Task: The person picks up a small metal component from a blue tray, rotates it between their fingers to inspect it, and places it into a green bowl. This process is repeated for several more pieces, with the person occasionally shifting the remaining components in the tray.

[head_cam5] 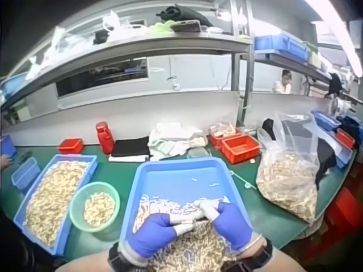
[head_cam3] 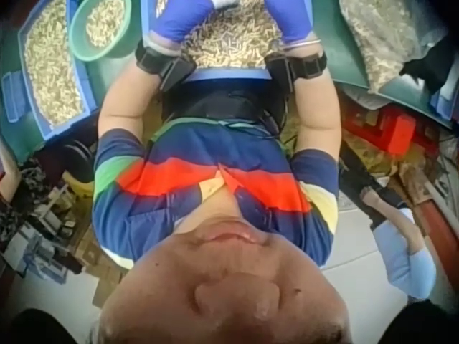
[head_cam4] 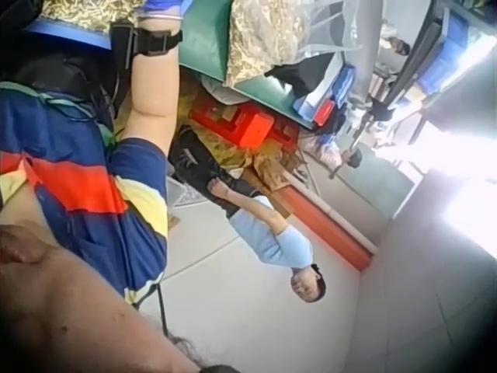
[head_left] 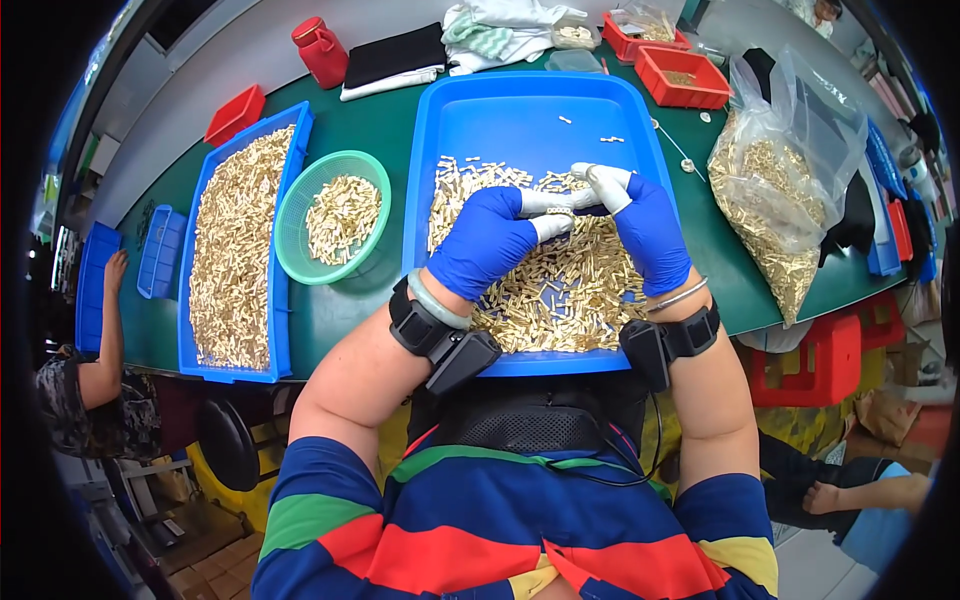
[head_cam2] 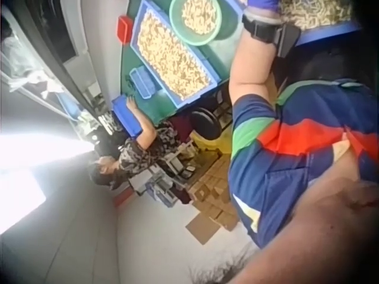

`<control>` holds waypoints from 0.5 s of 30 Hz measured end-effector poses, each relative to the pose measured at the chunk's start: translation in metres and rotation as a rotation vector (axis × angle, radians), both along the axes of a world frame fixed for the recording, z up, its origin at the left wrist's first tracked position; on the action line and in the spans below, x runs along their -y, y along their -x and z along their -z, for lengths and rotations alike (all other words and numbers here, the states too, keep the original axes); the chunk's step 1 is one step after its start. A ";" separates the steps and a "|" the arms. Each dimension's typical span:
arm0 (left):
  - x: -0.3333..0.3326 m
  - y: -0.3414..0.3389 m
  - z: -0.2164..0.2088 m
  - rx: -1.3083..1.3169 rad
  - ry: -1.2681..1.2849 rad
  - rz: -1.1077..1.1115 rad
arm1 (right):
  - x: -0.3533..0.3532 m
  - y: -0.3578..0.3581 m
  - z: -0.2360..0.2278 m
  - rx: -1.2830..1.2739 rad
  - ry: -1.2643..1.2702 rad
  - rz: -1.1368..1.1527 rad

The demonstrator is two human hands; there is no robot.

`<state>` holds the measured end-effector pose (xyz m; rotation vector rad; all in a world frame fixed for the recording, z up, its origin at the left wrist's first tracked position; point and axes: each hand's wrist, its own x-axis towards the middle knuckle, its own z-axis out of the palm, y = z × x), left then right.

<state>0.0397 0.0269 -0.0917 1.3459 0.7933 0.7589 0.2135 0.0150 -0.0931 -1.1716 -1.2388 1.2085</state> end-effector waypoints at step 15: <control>0.004 0.098 -0.049 -0.323 -0.261 -0.259 | 0.001 -0.005 0.005 0.000 0.007 -0.026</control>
